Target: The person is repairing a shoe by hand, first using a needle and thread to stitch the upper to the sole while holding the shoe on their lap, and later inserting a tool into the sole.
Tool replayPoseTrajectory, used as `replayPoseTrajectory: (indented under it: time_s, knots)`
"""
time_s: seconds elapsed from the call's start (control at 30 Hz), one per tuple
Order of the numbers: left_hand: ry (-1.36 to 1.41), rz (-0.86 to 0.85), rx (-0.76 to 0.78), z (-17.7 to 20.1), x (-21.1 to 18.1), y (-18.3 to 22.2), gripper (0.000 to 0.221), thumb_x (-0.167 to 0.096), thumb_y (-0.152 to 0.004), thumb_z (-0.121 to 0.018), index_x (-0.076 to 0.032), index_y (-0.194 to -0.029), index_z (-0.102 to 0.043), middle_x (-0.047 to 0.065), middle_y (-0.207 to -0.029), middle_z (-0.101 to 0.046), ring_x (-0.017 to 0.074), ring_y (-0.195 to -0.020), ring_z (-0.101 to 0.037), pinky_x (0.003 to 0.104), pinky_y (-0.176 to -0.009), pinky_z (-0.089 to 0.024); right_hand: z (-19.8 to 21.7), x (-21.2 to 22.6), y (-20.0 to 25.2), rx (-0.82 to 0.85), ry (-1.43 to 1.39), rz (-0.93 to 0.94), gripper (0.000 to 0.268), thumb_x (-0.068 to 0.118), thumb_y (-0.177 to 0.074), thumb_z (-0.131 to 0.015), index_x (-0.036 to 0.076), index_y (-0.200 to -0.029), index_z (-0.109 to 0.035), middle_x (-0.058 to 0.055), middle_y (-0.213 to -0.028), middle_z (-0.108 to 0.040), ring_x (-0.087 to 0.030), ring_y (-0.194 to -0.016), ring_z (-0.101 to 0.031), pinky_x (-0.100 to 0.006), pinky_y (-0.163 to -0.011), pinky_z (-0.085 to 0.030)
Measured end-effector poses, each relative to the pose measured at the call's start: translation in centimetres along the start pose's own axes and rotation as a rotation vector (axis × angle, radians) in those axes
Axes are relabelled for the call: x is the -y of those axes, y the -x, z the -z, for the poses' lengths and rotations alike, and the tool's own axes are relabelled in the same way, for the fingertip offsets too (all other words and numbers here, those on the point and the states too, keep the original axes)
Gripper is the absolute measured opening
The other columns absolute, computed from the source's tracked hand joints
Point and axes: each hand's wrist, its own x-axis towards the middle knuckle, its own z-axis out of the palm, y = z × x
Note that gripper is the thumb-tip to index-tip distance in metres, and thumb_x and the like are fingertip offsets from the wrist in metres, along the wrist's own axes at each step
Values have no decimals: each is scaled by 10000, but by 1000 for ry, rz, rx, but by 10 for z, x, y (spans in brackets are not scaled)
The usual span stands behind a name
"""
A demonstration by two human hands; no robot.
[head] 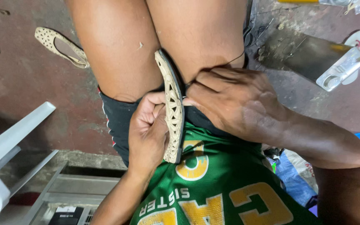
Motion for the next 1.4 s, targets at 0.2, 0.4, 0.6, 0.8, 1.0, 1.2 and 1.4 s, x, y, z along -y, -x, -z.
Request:
replayPoseTrajectory:
  time_s: [0.2, 0.4, 0.6, 0.8, 1.0, 1.2, 1.4]
  knots:
    - [38, -29, -59, 1, 5, 5, 156, -107, -1108, -541, 26, -1161, -602, -5, -808, -621, -1, -588, -431, 171, -508, -318, -8, -11, 2, -58, 127, 1, 381, 429, -924, -801, 95, -797, -669, -27, -734, -643, -172, -619, -644, -316, -539, -493]
    - [-676, -560, -181, -8, 9, 12, 590, -53, -829, -928, -47, -1257, -522, 35, -1088, -520, 30, -670, -475, 172, -602, -384, -5, -24, 6, -60, 236, -22, 489, 539, -902, -803, 128, -698, -632, 7, -651, -610, -143, -569, -616, -300, -505, -470]
    - [-906, -750, -278, -4, -1, 10, 698, -39, -833, -939, -42, -1359, -480, 147, -1407, -430, 61, -794, -542, 187, -659, -496, 15, -38, -3, 622, 183, -812, 415, 622, -857, -686, 319, -653, -487, 83, -632, -548, -141, -481, -537, -292, -455, -432]
    - [-1245, -868, -193, -27, -32, 15, 692, -212, -746, -1034, -11, -1251, -607, 127, -1201, -566, 250, -1003, -591, 374, -836, -536, 16, -37, 36, 28, 148, -204, 528, 525, -825, -769, 111, -597, -534, -8, -550, -501, -179, -441, -473, -356, -448, -377]
    - [-1508, -1063, 14, -48, -45, 0, 278, -117, -932, -909, -107, -1142, -726, 36, -1169, -683, 197, -881, -602, 310, -688, -491, 19, -25, 41, -90, 140, -78, 535, 512, -805, -805, 87, -631, -532, -34, -583, -494, -207, -499, -515, -373, -488, -398]
    - [-1144, -881, 129, -27, -42, -5, 114, -4, -979, -737, -38, -1052, -656, 68, -1050, -691, 202, -877, -619, 306, -731, -506, 13, -16, 24, -6, -53, -6, 423, 530, -778, -766, 119, -867, -725, -19, -815, -666, -181, -694, -660, -334, -537, -498]
    - [-263, -565, 108, -2, -39, 3, 213, -14, -1108, -609, -20, -1308, -536, 46, -879, -580, 104, -729, -562, 282, -784, -516, -7, -3, 5, -61, -241, -130, 620, 404, -882, -737, -11, -1329, -625, -143, -1206, -690, -215, -784, -712, -331, -661, -580]
